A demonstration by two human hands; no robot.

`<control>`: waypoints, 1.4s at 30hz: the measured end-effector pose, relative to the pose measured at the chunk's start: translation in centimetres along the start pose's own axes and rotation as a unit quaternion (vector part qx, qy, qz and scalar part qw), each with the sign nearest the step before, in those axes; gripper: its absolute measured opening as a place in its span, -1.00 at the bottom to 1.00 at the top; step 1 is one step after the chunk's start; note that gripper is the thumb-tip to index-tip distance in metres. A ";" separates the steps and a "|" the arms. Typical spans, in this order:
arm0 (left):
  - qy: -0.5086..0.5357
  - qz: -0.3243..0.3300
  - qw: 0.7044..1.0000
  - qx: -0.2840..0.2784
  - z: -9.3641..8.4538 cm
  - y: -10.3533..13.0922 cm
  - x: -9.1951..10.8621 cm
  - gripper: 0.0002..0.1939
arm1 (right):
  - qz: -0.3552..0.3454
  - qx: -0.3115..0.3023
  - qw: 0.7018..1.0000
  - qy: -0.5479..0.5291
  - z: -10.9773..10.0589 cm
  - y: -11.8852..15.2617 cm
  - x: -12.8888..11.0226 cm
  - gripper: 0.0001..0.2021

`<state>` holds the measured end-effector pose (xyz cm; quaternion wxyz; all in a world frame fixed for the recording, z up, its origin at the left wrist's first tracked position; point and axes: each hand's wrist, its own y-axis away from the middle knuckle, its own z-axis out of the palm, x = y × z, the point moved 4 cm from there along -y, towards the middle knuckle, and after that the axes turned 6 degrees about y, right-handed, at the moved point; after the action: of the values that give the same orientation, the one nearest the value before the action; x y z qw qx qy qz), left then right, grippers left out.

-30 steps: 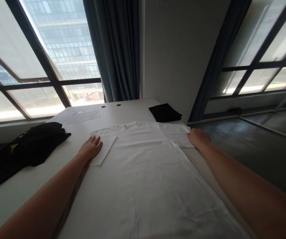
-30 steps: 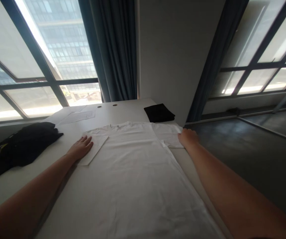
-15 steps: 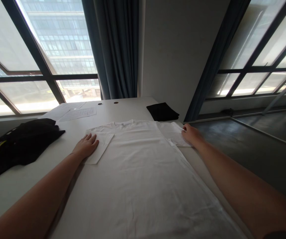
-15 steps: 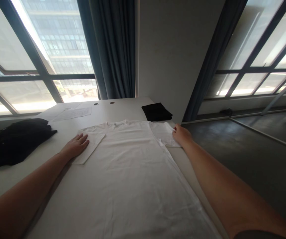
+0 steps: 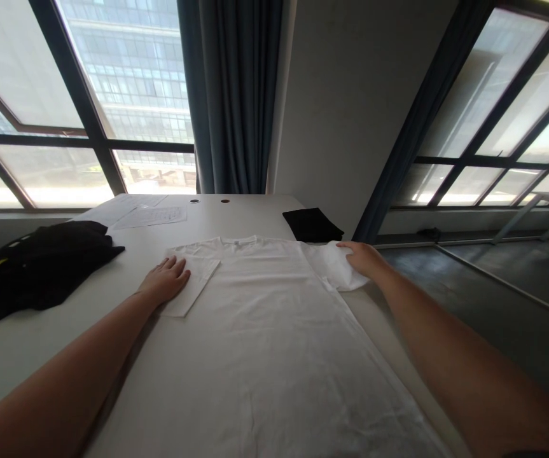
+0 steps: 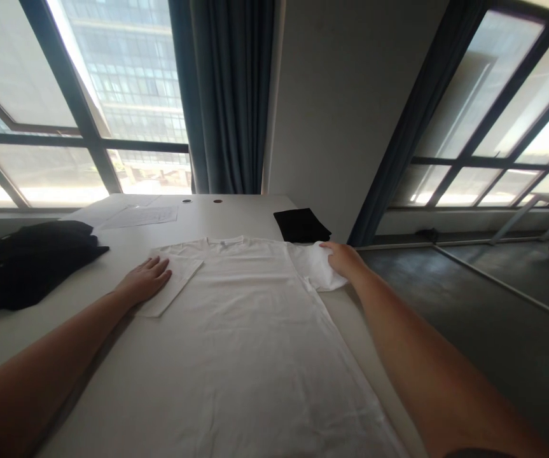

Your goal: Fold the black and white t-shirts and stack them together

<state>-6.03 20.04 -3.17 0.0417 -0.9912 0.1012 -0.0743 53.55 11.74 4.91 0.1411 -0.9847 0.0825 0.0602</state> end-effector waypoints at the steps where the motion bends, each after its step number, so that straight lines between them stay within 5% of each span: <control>1: -0.006 -0.005 1.000 -0.008 -0.1 0.1 0.2 -0.29 | -0.032 -0.001 0.999 0.018 -0.8 -0.1 -1.4 -0.41; 8: -0.025 -0.022 0.999 -0.034 -1.1 0.9 1.3 -0.28 | -0.191 -0.044 0.977 0.085 -3.9 3.0 -13.8 -0.40; 12: -0.028 -0.017 0.999 -0.033 -1.4 1.1 1.6 -0.29 | -0.245 -0.168 0.952 0.078 -1.5 6.4 -19.2 -0.23; 15: -0.030 -0.015 0.999 -0.027 -1.6 1.2 1.7 -0.30 | -0.245 -0.251 0.934 0.065 1.6 7.9 -20.9 -0.20; 21: -0.022 -0.017 0.999 -0.024 -1.6 1.3 1.7 -0.30 | -0.213 -0.225 0.950 0.046 5.6 8.4 -20.6 -0.30; 26: -0.021 -0.023 0.999 -0.030 -1.8 1.3 1.8 -0.30 | -0.212 -0.230 0.950 0.013 5.8 6.1 -19.4 -0.28; 29: -0.018 -0.016 0.999 -0.022 -2.1 1.7 2.1 -0.32 | -0.174 -0.159 0.971 0.045 5.9 2.8 -17.8 -0.24; 33: -0.024 0.033 0.999 0.001 -2.6 2.4 3.1 -0.36 | -0.108 -0.148 0.978 0.103 8.2 0.0 -15.3 -0.22; 37: 0.003 0.068 0.996 -0.051 -2.1 2.8 3.9 -0.33 | -0.106 -0.162 0.976 0.103 9.9 -0.4 -14.3 -0.21; 42: 0.008 0.052 0.996 -0.071 -1.8 2.3 3.9 -0.30 | -0.119 -0.161 0.974 0.103 9.8 -0.2 -14.4 -0.30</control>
<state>-3.00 16.92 -1.11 -0.0263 -0.9844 0.1581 -0.0729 38.55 16.86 -2.28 -0.0221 -0.9982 -0.0318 -0.0460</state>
